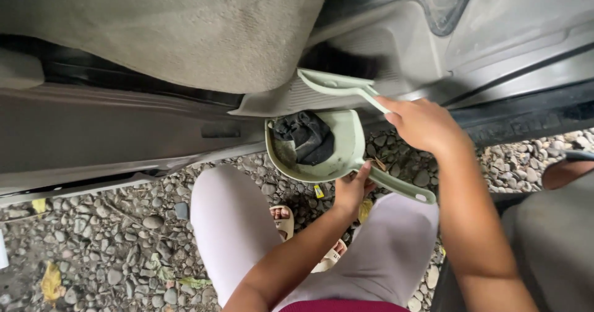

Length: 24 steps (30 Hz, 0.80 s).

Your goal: Sweeping dirt and debris from the interior floor and door sill of a car using a hand brush and dustpan.

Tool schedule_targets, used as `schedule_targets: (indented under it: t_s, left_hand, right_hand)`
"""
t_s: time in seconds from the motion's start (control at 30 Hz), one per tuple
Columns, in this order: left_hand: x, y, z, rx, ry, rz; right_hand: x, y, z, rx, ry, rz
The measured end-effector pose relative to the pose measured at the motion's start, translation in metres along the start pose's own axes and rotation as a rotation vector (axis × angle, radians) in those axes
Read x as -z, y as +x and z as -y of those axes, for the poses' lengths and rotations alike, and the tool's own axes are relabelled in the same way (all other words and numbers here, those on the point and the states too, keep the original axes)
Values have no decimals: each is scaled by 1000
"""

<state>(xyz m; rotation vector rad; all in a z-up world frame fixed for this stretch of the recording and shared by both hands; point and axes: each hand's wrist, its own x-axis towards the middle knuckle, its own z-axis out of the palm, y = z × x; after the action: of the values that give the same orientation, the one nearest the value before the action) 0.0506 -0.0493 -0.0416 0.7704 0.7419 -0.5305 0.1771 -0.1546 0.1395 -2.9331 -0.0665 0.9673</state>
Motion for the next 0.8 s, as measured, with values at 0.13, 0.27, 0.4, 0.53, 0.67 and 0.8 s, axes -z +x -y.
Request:
schedule_targets:
  t_s: [0.13,0.27,0.4,0.53,0.67,0.8]
  left_hand:
    - [3,-6,-6,24,3,-8]
    - [-2,-14,-17,41,82,0]
    - [2,-8,-7,14,26,-1]
    - [11,-11,-5,1,97,47]
    - [12,-14,-10,28,145,10]
    - [11,-13,-9,48,114,14]
  right_hand:
    - [12,-34,-8,76,17,58]
    - [25,-29,-9,-64,-27,-12]
    - [26,-22,13,-125,147,166]
    - [8,-46,-23,181,9,76]
    - [12,-56,-60,-57,85,-16]
    - [20,-14,-32,17,87,-46]
